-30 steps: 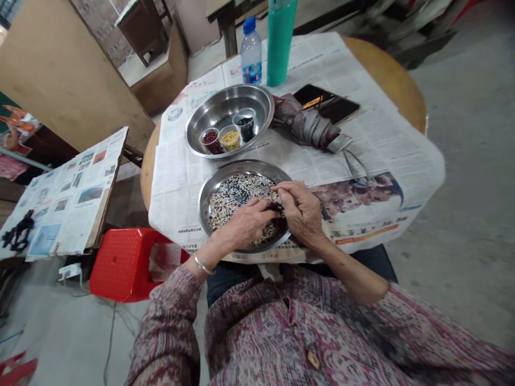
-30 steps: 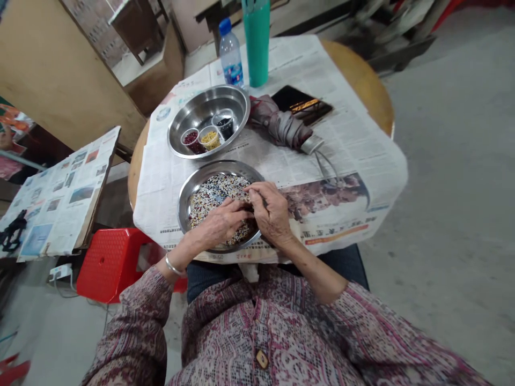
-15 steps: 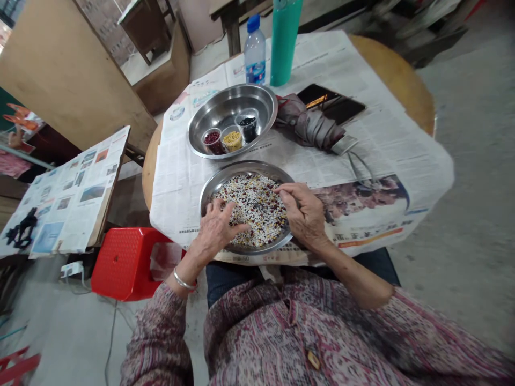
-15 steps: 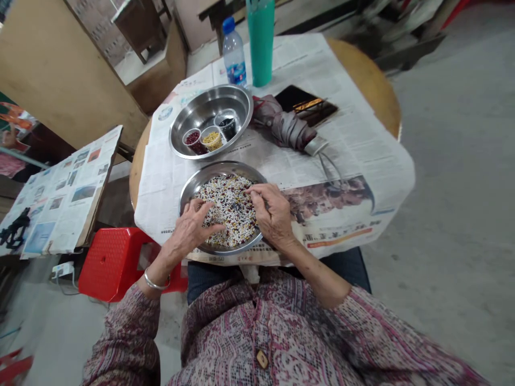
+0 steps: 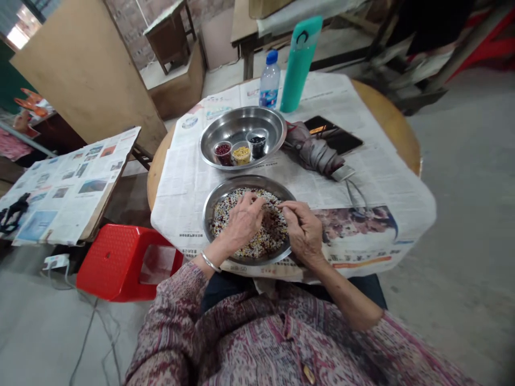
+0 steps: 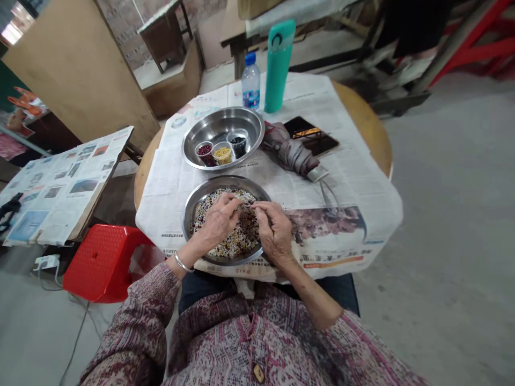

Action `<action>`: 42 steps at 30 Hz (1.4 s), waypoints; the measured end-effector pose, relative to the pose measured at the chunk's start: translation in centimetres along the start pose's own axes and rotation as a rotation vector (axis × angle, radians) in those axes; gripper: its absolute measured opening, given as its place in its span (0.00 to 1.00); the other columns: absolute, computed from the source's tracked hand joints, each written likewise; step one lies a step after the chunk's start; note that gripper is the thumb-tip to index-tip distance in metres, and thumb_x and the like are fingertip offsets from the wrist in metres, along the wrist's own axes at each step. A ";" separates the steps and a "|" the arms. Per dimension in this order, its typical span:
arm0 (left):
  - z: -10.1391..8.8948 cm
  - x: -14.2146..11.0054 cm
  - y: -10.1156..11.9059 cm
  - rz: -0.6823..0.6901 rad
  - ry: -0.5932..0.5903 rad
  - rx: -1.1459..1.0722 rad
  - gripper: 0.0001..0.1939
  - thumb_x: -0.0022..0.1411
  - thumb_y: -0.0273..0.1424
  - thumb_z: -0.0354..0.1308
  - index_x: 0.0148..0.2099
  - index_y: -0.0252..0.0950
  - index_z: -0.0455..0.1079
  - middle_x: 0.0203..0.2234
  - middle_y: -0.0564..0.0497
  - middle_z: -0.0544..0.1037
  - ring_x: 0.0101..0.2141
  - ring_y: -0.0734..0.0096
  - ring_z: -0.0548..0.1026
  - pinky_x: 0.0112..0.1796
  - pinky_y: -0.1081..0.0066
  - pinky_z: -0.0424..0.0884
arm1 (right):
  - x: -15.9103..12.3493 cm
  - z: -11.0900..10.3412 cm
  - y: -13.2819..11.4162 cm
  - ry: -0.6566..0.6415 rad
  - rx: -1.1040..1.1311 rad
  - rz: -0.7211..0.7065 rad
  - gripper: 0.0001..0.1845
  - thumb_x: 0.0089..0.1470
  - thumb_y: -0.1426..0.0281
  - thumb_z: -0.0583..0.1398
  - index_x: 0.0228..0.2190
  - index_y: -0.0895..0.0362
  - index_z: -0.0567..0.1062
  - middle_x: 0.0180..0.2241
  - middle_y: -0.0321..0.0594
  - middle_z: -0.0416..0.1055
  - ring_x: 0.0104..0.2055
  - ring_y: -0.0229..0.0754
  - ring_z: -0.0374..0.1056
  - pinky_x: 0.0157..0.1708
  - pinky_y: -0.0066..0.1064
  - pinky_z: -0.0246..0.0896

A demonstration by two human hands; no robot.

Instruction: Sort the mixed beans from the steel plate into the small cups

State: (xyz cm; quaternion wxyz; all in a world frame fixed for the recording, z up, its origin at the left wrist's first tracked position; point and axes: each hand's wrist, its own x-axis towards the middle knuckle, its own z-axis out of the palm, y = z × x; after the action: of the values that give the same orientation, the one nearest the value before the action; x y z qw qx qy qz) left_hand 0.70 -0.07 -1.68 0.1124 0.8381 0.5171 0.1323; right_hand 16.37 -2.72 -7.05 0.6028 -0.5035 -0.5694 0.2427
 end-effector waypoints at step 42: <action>-0.8 -3.3 -11.8 -0.291 0.400 -0.856 0.18 0.57 0.21 0.56 0.49 0.36 0.78 0.48 0.47 0.81 0.51 0.63 0.77 0.57 0.62 0.70 | -2.0 0.9 -4.1 -0.909 -0.530 -0.338 0.10 0.63 0.69 0.59 0.41 0.52 0.81 0.37 0.42 0.79 0.43 0.48 0.73 0.47 0.43 0.65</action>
State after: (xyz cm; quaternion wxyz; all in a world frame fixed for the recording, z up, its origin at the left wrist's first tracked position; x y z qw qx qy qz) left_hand -10.87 2.18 -5.14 0.3624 0.5939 0.5397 0.4740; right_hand 13.86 -5.71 -4.46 0.1793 -0.3840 -0.8870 0.1836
